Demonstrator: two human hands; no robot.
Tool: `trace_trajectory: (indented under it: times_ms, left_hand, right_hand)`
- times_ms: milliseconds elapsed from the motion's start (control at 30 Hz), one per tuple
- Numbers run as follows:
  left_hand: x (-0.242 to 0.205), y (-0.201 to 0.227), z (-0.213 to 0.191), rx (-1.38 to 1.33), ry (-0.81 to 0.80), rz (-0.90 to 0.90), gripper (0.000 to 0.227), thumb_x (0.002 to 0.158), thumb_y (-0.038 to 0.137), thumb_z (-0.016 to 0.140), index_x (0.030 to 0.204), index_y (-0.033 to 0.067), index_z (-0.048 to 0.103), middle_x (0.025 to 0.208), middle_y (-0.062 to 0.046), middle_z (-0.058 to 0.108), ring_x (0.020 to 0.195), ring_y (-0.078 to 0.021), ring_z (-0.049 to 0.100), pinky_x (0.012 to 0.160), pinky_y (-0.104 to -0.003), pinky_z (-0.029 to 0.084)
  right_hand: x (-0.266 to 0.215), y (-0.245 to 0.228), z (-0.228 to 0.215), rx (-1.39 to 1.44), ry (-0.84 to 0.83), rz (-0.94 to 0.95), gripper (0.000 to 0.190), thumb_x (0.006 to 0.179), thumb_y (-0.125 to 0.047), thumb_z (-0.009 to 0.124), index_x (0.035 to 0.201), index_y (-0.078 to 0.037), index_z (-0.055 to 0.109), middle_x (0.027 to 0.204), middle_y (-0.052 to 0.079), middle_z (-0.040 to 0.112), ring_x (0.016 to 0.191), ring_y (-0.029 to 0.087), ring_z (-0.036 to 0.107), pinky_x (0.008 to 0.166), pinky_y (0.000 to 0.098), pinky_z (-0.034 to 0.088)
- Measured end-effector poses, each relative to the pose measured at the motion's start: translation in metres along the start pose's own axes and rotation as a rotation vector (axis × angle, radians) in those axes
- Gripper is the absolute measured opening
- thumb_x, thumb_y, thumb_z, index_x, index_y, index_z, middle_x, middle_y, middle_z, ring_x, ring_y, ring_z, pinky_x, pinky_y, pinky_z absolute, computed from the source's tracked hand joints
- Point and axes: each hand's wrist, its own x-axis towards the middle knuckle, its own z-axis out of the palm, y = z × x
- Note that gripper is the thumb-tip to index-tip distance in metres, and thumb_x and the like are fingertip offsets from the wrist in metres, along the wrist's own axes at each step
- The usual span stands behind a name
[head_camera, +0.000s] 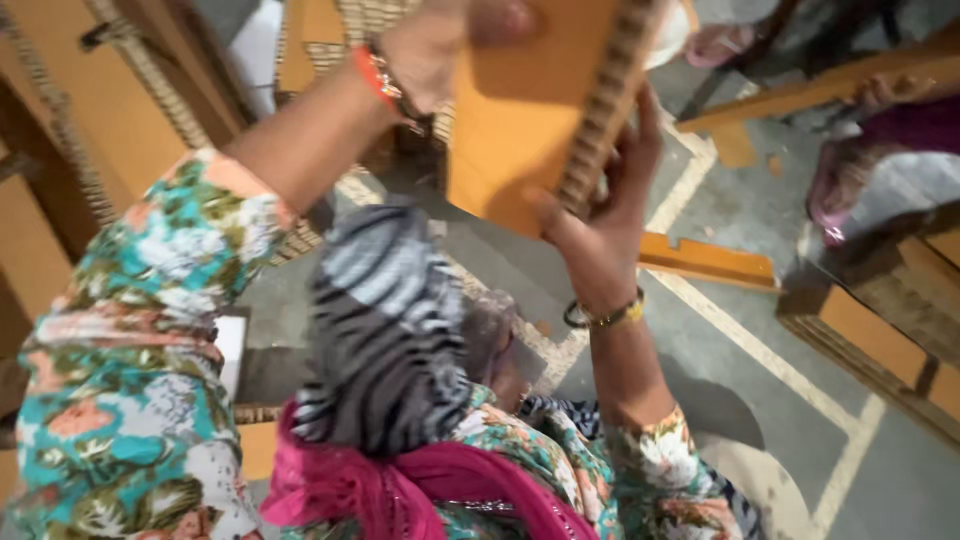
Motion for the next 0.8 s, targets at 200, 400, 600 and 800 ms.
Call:
trace_trajectory:
  times_ms: [200, 400, 600, 800]
  left_hand:
    - [-0.159, 0.075, -0.068, 0.349, 0.464, 0.164, 0.038, 0.107, 0.025, 0.072, 0.134, -0.0004, 0.066, 0.124, -0.013, 0.071, 0.113, -0.0226, 0.072, 0.102, -0.038, 0.059]
    - [-0.140, 0.087, -0.099, 0.893, 0.684, 0.036, 0.037, 0.105, 0.025, 0.073, 0.132, 0.0005, 0.067, 0.122, -0.013, 0.072, 0.110, -0.0233, 0.071, 0.099, -0.039, 0.058]
    - [-0.047, 0.052, -0.108, 1.268, 0.642, -0.054, 0.036, 0.104, 0.025, 0.073, 0.131, 0.0015, 0.067, 0.120, -0.013, 0.072, 0.108, -0.0240, 0.071, 0.097, -0.040, 0.058]
    - [0.030, 0.022, -0.101, 1.441, 0.541, -0.077, 0.035, 0.103, 0.025, 0.073, 0.129, 0.0025, 0.068, 0.117, -0.012, 0.072, 0.105, -0.0247, 0.071, 0.094, -0.040, 0.057]
  right_hand:
    - [0.011, -0.001, -0.006, -0.603, -0.221, -0.358, 0.101, 0.095, -0.047, 0.074, 0.167, -0.016, 0.009, 0.169, 0.013, 0.021, 0.158, 0.027, 0.034, 0.130, 0.0424, 0.035]
    - [-0.069, 0.073, -0.135, -0.407, 0.119, 0.126, 0.066, 0.104, -0.013, 0.067, 0.159, -0.006, 0.030, 0.155, 0.013, 0.049, 0.141, 0.023, 0.050, 0.120, 0.0380, 0.043]
    - [-0.201, 0.156, -0.234, -0.334, 0.330, 0.515, 0.041, 0.099, -0.011, 0.064, 0.138, -0.006, 0.051, 0.137, 0.003, 0.056, 0.116, 0.014, 0.057, 0.097, 0.0316, 0.048]
    - [-0.299, 0.171, -0.235, -0.206, 0.502, 0.790, 0.032, 0.101, -0.020, 0.058, 0.131, -0.010, 0.063, 0.127, 0.002, 0.067, 0.108, 0.014, 0.064, 0.092, 0.0303, 0.052]
